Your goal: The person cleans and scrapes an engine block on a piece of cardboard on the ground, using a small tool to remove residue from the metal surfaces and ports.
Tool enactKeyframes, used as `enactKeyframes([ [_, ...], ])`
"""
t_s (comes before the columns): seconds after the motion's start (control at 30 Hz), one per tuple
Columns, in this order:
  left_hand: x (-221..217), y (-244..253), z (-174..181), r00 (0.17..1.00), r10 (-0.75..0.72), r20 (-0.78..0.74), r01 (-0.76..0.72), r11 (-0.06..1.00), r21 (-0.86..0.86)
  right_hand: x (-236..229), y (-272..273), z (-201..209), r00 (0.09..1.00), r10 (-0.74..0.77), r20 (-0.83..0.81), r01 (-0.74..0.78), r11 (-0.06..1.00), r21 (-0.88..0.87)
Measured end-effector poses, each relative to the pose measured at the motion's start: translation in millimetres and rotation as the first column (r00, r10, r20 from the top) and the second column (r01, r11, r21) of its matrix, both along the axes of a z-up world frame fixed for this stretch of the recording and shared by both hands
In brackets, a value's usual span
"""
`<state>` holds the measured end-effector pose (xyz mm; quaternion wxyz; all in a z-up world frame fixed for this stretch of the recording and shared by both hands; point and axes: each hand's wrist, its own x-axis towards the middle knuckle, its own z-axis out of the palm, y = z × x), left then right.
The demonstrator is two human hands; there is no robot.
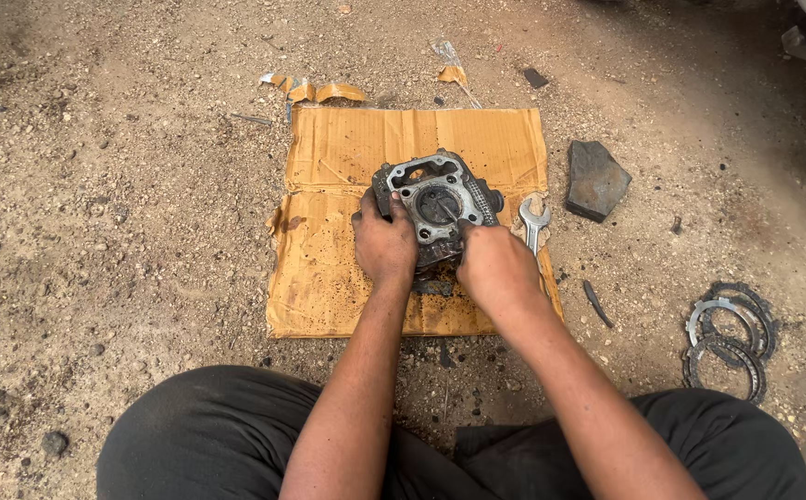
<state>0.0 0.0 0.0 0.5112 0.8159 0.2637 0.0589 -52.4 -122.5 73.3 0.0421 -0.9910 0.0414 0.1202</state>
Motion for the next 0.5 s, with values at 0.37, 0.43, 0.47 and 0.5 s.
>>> enactKeyframes([
  [0.37,-5,2,4,0.999,-0.03,0.02,0.029,0.999,0.033,-28,35,-33,0.92,-0.174,0.35,0.127,0.98,0.153],
  [0.43,-7,0,4,0.999,-0.035,0.011,0.035,0.999,0.007,-31,35,-39,0.905,-0.162,0.393,0.121,0.984,0.128],
  [0.47,-8,-1,5,0.999,-0.042,-0.003,0.042,0.999,-0.012,-31,33,-40,0.898,-0.18,0.402,0.136,0.981,0.136],
  [0.5,-7,2,6,0.999,-0.044,-0.014,0.043,0.999,-0.026,-31,36,-40,0.89,-0.195,0.413,0.145,0.978,0.15],
])
